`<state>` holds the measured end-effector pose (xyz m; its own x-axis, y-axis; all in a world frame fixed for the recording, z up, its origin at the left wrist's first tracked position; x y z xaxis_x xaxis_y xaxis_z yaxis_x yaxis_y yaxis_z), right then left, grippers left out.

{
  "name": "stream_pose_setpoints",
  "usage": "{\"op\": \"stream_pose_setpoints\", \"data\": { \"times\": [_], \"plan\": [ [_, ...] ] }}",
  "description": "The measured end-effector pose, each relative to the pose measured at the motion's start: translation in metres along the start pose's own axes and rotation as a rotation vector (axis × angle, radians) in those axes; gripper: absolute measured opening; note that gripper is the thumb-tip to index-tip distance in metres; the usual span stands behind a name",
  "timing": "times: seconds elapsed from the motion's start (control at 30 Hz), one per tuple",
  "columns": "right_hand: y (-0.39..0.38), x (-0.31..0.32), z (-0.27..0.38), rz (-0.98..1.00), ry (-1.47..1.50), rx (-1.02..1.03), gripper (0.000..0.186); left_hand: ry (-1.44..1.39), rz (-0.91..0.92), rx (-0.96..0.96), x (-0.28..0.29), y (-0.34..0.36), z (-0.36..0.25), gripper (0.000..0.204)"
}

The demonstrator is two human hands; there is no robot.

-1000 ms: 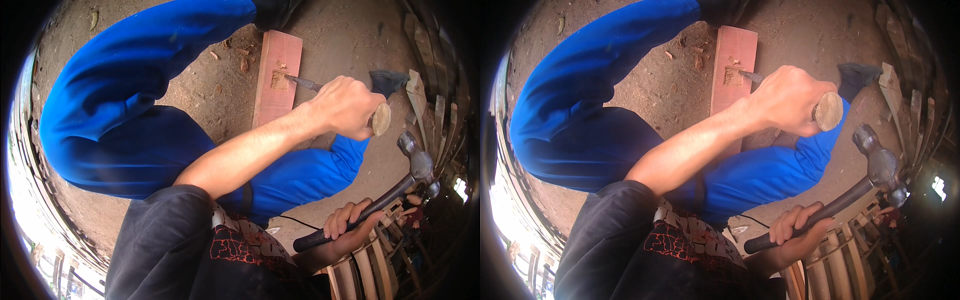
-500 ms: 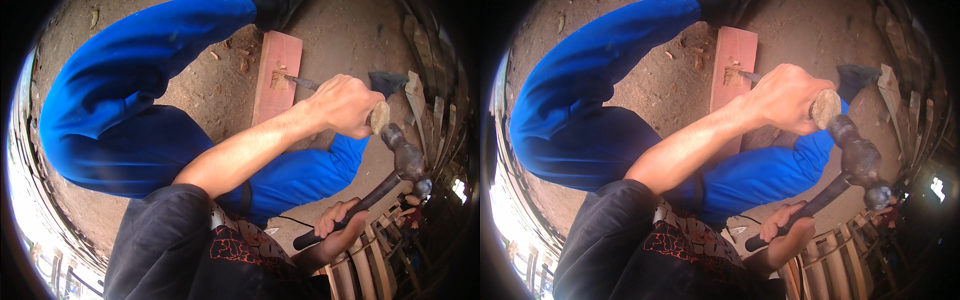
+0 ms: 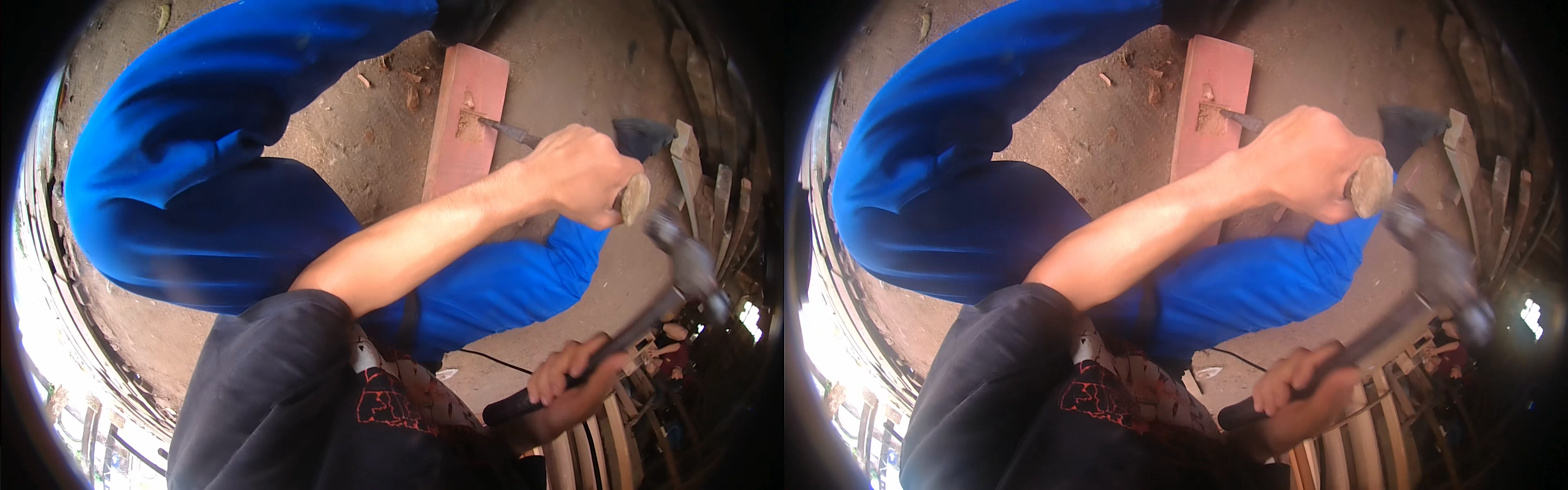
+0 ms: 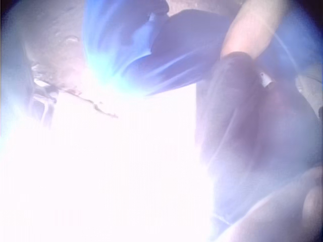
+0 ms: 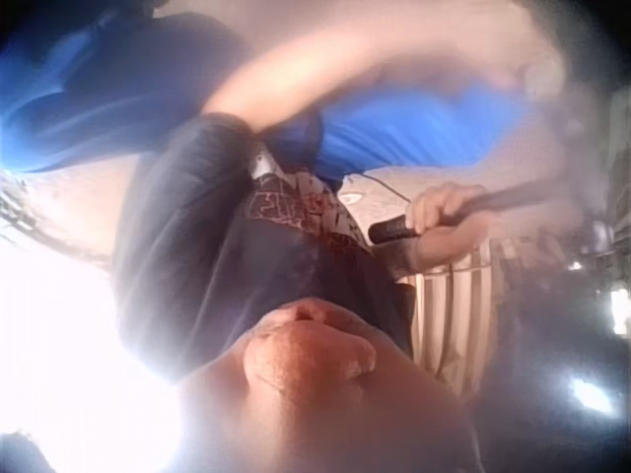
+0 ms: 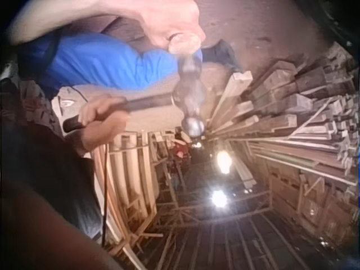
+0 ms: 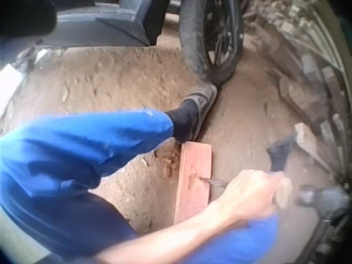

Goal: The person sits on the ground and uses a chisel and hammer to carve a rectangular recess into a pinkish wooden plank. They repeatedly strike the chisel to remove wood chips and deepen the cut.

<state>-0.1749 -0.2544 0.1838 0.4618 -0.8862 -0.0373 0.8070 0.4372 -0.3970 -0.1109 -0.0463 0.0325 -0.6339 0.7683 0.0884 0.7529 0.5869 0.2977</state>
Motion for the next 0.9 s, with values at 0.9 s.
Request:
{"op": "stream_pose_setpoints", "data": {
  "times": [0.9],
  "plan": [
    [0.016, -0.024, 0.006, -0.164, -0.239, 0.245, 0.056, -0.038, -0.008, 0.03, 0.004, 0.003, -0.007, 0.02]
  ]
}}
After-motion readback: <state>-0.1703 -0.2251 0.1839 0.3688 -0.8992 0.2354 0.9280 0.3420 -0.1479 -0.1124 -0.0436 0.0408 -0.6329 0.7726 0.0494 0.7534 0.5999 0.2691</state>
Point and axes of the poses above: each hand's wrist, its own y-axis towards the middle knuckle, its own x-axis out of the back of the hand, z = x × y, the point moved 1 cm from there along y, towards the middle knuckle, and after that the axes turned 10 degrees about x, right-handed, at the moved point
